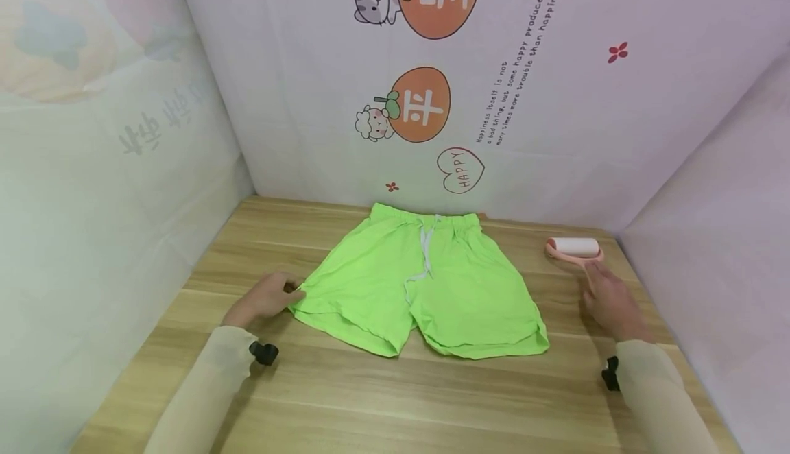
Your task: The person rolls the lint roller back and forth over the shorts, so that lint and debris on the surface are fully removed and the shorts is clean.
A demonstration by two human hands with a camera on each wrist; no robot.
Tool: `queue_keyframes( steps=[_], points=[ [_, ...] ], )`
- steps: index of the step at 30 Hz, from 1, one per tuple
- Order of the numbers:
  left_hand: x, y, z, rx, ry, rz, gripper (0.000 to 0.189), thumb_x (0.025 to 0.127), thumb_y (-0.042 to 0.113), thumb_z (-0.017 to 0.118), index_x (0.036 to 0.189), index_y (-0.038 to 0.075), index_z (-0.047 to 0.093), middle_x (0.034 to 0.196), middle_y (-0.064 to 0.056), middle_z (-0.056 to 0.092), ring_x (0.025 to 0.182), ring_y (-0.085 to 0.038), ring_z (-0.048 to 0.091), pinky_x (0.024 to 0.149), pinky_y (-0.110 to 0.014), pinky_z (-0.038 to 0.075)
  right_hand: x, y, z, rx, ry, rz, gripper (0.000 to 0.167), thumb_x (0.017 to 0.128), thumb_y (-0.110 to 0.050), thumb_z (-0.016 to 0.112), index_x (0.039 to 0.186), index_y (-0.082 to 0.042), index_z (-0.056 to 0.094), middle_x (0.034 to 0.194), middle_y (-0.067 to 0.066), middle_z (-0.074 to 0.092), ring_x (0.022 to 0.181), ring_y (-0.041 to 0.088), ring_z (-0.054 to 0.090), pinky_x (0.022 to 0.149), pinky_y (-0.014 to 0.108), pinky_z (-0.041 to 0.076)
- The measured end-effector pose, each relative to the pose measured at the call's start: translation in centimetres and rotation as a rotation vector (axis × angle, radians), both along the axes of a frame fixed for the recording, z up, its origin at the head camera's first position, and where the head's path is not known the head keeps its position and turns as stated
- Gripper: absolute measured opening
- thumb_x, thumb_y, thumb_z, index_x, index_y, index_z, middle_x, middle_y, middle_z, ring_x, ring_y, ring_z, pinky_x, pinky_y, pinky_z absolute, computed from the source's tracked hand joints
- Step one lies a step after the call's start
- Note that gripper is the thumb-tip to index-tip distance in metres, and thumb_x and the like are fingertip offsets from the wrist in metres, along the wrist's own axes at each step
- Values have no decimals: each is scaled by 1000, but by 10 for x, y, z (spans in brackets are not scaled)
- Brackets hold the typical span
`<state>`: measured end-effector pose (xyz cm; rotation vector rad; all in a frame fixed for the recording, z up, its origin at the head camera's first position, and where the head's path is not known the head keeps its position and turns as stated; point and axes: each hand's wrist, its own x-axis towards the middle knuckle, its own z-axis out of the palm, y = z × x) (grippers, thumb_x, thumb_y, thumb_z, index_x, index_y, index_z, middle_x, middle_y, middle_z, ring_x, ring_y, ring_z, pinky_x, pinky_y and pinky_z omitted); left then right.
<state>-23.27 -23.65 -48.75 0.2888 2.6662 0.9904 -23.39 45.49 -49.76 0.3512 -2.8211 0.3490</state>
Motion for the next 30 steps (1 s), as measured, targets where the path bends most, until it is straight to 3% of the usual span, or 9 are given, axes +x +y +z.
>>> queue_keyframes(
  steps=[7, 10, 14, 18, 23, 27, 30],
  points=[
    [0, -5, 1, 20, 8, -16, 20, 105, 21, 63, 105, 3, 72, 102, -9, 67, 90, -20, 57, 77, -32, 49, -4, 0, 7, -58, -58, -75, 43, 89, 6, 63, 130, 6, 53, 105, 30, 62, 63, 24, 51, 50, 33, 41],
    [0, -7, 2, 27, 7, -21, 21, 105, 22, 63, 106, 2, 72, 103, -10, 67, 91, -20, 57, 77, -31, 49, -7, 1, 11, -57, -22, -87, 38, 89, 5, 65, 126, 3, 57, 99, 29, 66, 63, 26, 53, 50, 37, 42],
    [1, -10, 3, 34, 3, -20, 24, 105, 22, 63, 111, 0, 71, 106, -11, 67, 93, -20, 57, 78, -31, 49, -14, 4, 17, -15, 95, -52, 38, 81, 11, 70, 117, 5, 63, 91, 31, 69, 62, 32, 57, 51, 49, 47],
    [1, -13, 2, 45, 9, -17, 25, 105, 22, 63, 115, 0, 71, 107, -11, 67, 94, -20, 57, 78, -31, 49, -18, 4, 24, 15, 104, -31, 40, 77, 15, 70, 115, 4, 66, 96, 33, 70, 65, 37, 61, 53, 54, 48],
    [2, -15, 3, 82, 10, -26, 23, 105, 19, 63, 114, 0, 71, 105, -12, 68, 91, -20, 58, 74, -31, 52, -20, -3, 39, 55, 60, -27, 47, 81, 13, 61, 125, 2, 67, 109, 35, 70, 69, 35, 63, 49, 45, 46],
    [3, -15, 4, 110, -14, 4, 24, 105, 18, 63, 117, -1, 71, 107, -12, 69, 91, -20, 60, 74, -32, 54, -24, -13, 52, 75, 120, 37, 46, 78, 15, 56, 120, 2, 69, 99, 31, 72, 65, 31, 59, 48, 39, 41],
    [4, -14, 5, 140, -41, 22, 27, 105, 20, 63, 120, -1, 71, 110, -13, 69, 94, -20, 62, 77, -32, 56, -29, -23, 62, 84, 177, 101, 48, 75, 17, 55, 119, 4, 71, 109, 31, 73, 80, 42, 68, 55, 48, 49]
  ],
)
